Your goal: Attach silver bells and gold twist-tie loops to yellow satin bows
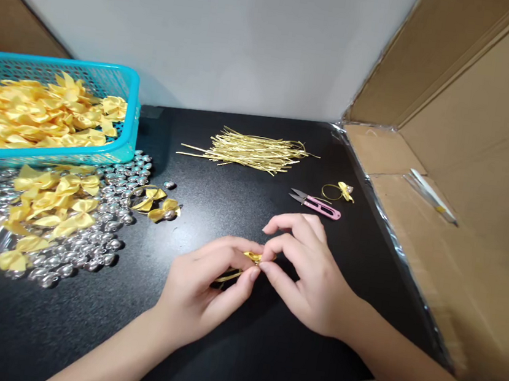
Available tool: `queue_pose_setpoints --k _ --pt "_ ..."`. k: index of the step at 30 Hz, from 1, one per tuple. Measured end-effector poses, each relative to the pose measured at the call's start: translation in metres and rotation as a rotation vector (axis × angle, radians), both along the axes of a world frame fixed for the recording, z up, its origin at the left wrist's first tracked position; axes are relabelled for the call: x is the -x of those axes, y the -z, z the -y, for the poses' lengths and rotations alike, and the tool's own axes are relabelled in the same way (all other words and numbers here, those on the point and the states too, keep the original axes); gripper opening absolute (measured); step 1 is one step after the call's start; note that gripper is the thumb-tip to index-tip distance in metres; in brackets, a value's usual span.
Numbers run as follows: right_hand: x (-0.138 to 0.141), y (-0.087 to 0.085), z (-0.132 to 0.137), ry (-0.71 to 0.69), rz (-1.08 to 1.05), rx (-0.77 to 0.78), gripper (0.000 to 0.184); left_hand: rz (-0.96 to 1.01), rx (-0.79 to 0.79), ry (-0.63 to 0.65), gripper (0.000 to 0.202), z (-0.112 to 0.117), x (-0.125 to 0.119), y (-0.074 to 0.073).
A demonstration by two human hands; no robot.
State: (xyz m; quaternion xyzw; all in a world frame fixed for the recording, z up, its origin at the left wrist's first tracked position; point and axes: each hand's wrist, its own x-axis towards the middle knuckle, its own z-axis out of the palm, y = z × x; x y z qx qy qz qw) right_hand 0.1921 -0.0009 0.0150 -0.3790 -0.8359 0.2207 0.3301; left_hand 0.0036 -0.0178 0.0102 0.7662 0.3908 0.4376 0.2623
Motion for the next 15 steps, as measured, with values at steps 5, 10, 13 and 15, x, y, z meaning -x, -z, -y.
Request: queue_pose_setpoints --k 5,10,13,15 --pt "-0.0043 -0.0037 -0.0022 -0.083 -0.056 0.271 0.006 0.038 0.047 -0.009 0.014 -0.0011 0.0000 -0.0013" --pt "-0.0040 -0.0033 -0.0057 -0.180 -0.178 0.423 0.010 0.105 0.106 -0.002 0.014 -0.0009 -0.0006 -0.0025" --pt "-0.0032 -0.0011 -0.0070 -0.200 -0.221 0.430 0.011 0.154 0.176 -0.005 0.014 -0.0007 -0.0007 -0.0018" --pt "-0.0025 0.0005 -0.0072 -0.174 -0.218 0.385 0.009 0.167 0.195 -0.014 0.014 -0.0007 -0.0005 -0.0010"
